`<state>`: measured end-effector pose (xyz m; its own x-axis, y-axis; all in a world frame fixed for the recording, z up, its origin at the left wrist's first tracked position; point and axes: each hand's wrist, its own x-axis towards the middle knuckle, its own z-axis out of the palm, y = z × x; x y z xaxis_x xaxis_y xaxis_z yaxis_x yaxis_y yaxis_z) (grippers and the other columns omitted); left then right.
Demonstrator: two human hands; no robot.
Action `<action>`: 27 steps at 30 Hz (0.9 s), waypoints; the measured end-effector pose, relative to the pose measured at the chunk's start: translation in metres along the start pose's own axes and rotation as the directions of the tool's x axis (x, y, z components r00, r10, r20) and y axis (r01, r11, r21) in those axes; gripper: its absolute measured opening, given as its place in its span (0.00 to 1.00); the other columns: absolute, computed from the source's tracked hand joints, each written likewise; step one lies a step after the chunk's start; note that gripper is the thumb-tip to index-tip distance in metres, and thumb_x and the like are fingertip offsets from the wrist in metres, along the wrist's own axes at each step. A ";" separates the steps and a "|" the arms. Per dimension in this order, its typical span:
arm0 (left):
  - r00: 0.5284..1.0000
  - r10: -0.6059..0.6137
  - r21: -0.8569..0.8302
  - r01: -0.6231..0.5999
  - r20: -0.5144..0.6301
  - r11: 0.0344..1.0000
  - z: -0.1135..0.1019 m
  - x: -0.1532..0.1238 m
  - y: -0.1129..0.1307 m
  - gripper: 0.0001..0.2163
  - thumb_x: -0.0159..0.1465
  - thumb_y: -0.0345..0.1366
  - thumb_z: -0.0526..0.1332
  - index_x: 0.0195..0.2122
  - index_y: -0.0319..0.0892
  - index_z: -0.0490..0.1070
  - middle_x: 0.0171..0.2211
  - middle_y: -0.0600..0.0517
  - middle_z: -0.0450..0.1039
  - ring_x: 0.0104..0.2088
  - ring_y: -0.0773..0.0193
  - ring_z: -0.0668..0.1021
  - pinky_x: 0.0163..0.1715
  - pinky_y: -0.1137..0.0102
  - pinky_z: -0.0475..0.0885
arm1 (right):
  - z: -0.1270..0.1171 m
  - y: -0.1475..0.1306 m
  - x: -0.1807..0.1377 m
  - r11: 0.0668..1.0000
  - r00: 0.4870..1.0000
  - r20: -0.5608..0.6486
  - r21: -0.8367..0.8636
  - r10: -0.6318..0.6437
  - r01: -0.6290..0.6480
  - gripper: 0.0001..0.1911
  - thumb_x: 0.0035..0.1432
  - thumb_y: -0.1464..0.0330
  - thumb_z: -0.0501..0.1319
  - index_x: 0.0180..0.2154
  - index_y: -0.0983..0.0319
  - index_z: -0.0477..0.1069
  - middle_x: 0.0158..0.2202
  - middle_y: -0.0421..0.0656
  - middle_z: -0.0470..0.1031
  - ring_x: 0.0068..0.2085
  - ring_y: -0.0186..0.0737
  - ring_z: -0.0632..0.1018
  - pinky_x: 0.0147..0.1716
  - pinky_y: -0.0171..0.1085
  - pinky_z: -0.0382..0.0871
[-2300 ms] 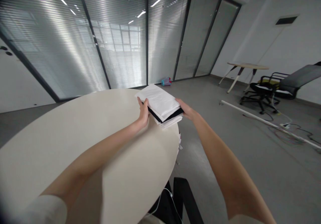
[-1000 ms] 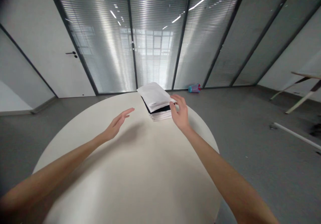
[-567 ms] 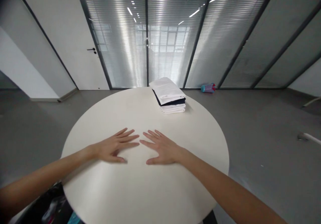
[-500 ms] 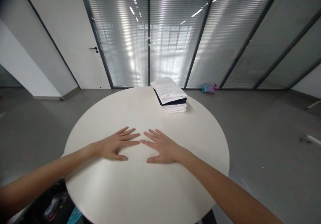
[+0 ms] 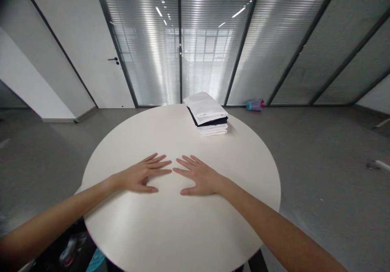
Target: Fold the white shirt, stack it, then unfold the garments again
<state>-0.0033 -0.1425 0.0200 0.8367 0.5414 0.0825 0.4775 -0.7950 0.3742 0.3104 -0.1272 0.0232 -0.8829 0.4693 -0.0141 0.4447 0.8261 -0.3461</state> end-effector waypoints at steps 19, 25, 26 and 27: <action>1.000 -0.009 0.025 0.010 -0.026 1.000 -0.002 0.001 0.004 0.32 0.64 0.55 0.61 0.68 0.55 0.59 0.69 0.49 0.56 0.70 0.45 0.57 0.68 0.47 0.47 | 0.000 0.000 0.001 1.000 0.999 -0.049 0.027 0.009 -0.008 0.41 0.60 0.43 0.59 0.68 0.53 0.58 0.72 0.45 0.49 0.72 0.54 0.51 0.69 0.55 0.41; 0.741 -0.402 -0.149 0.385 -0.537 0.911 -0.001 -0.012 -0.021 0.25 0.71 0.49 0.49 0.18 0.43 0.63 0.17 0.53 0.62 0.22 0.66 0.67 0.28 0.69 0.64 | -0.004 0.023 -0.003 0.928 0.775 -0.511 0.182 0.373 -0.326 0.23 0.70 0.54 0.49 0.34 0.58 0.76 0.33 0.45 0.78 0.35 0.44 0.76 0.38 0.42 0.69; 0.668 -0.481 -0.210 0.447 -0.568 0.869 0.000 -0.015 -0.027 0.26 0.70 0.49 0.48 0.16 0.43 0.55 0.15 0.56 0.53 0.19 0.68 0.60 0.23 0.70 0.58 | -0.003 0.028 -0.004 0.898 0.730 -0.526 0.199 0.436 -0.393 0.24 0.69 0.55 0.48 0.28 0.58 0.72 0.27 0.43 0.74 0.29 0.42 0.73 0.32 0.40 0.66; 0.618 -0.543 -0.266 0.486 -0.569 0.832 0.000 -0.017 -0.032 0.26 0.70 0.50 0.48 0.16 0.44 0.50 0.15 0.57 0.47 0.18 0.70 0.55 0.21 0.70 0.53 | -0.001 0.032 -0.005 0.873 0.713 -0.511 0.198 0.480 -0.445 0.24 0.68 0.55 0.49 0.23 0.58 0.67 0.22 0.41 0.70 0.25 0.40 0.69 0.28 0.39 0.62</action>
<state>-0.0323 -0.1262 0.0064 0.1051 0.9216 0.3737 0.7329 -0.3258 0.5973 0.3291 -0.1031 0.0132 -0.3395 0.8905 0.3030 0.7514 0.4505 -0.4821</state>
